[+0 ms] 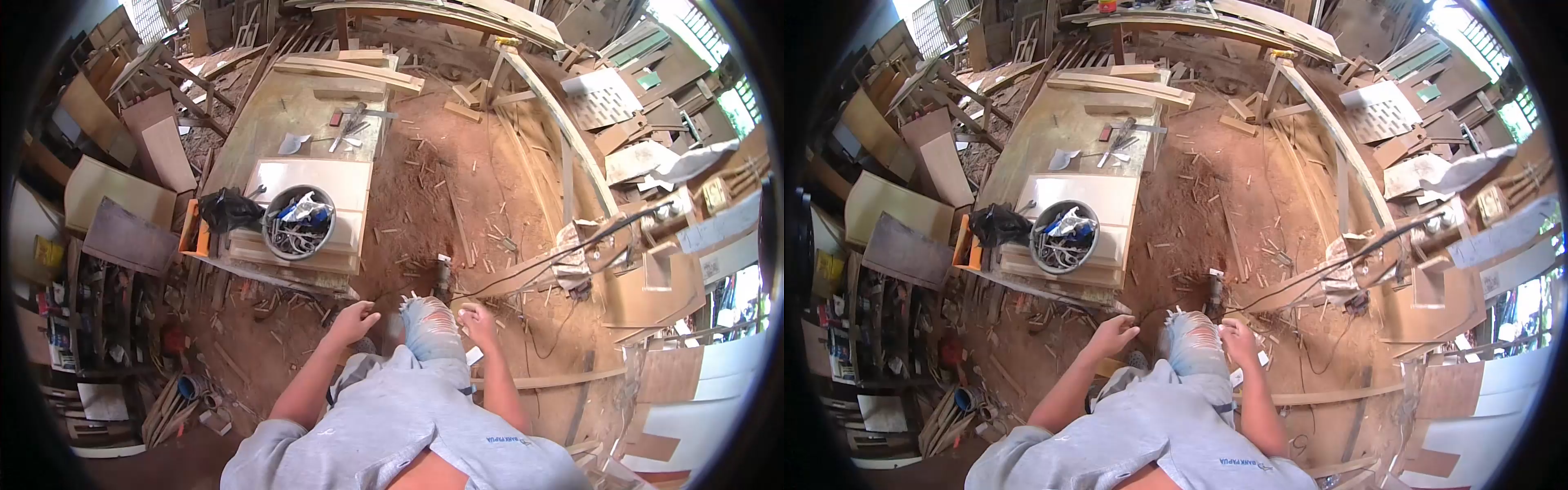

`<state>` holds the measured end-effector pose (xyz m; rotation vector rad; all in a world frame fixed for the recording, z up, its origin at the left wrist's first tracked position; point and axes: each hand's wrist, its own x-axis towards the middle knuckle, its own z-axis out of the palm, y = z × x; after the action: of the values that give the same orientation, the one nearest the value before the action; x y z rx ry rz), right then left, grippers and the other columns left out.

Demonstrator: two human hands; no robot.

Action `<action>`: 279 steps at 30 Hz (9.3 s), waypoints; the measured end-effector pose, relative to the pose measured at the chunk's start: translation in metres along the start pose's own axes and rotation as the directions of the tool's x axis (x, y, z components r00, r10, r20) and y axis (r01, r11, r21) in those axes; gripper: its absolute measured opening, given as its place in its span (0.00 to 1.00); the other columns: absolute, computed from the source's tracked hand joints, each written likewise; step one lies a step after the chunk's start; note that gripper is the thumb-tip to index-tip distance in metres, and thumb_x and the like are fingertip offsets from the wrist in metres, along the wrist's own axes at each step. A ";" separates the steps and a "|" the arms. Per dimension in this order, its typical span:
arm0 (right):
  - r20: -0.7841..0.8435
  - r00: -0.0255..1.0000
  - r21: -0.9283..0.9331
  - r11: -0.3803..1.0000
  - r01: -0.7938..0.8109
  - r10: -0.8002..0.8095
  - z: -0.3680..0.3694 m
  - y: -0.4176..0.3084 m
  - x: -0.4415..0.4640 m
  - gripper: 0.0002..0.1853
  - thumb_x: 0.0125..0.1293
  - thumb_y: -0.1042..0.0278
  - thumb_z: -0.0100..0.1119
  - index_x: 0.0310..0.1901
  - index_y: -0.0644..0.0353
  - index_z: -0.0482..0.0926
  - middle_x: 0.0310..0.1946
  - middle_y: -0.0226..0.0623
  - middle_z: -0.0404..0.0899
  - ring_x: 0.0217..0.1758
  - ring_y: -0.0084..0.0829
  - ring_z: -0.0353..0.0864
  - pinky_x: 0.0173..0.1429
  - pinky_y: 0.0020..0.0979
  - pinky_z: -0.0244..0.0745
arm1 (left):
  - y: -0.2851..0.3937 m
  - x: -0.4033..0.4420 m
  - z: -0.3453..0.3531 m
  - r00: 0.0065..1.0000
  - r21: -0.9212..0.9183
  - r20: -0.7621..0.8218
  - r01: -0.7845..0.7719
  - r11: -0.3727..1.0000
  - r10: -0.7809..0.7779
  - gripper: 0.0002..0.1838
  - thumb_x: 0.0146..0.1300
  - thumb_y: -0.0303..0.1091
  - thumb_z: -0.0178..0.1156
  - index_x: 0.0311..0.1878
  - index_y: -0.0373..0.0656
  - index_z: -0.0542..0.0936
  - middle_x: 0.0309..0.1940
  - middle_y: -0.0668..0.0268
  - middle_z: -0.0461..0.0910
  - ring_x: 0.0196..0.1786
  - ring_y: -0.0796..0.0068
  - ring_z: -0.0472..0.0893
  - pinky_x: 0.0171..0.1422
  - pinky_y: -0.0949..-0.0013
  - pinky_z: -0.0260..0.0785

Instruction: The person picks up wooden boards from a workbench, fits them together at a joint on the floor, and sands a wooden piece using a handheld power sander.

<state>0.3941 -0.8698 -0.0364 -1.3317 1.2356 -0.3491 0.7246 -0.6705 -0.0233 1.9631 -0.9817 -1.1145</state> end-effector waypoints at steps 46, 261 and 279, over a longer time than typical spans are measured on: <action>0.450 0.890 -0.404 0.872 0.277 -0.075 0.034 -0.431 0.873 0.23 0.75 0.61 0.71 0.65 0.65 0.82 0.51 0.42 0.89 0.54 0.31 0.89 0.59 0.33 0.83 | 0.015 0.741 -0.278 0.481 0.274 -0.877 0.522 0.808 -0.013 0.15 0.62 0.39 0.74 0.47 0.43 0.84 0.50 0.56 0.84 0.58 0.50 0.80 0.66 0.46 0.69; 0.726 0.601 -0.583 0.164 0.796 -0.333 0.369 -0.585 1.070 0.36 0.60 0.51 0.75 0.64 0.62 0.73 0.48 0.57 0.88 0.51 0.60 0.90 0.58 0.56 0.84 | 0.354 0.814 -0.265 0.478 -0.540 -0.745 -0.842 0.001 -0.465 0.17 0.81 0.25 0.59 0.69 0.41 0.74 0.71 0.49 0.79 0.73 0.56 0.81 0.78 0.49 0.77; 0.826 0.536 -0.522 0.120 0.844 -0.174 0.183 -0.579 1.129 0.47 0.48 0.58 0.85 0.70 0.63 0.74 0.66 0.60 0.79 0.70 0.59 0.79 0.74 0.51 0.76 | 0.284 0.808 -0.304 0.644 -0.600 -0.671 -0.763 -0.241 -0.368 0.27 0.67 0.22 0.54 0.70 0.31 0.72 0.69 0.43 0.79 0.71 0.49 0.81 0.84 0.44 0.69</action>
<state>1.2284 -1.8403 -0.1144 -2.7021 0.1368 0.3939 1.2010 -1.4432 0.0198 0.4023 0.2294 -0.3039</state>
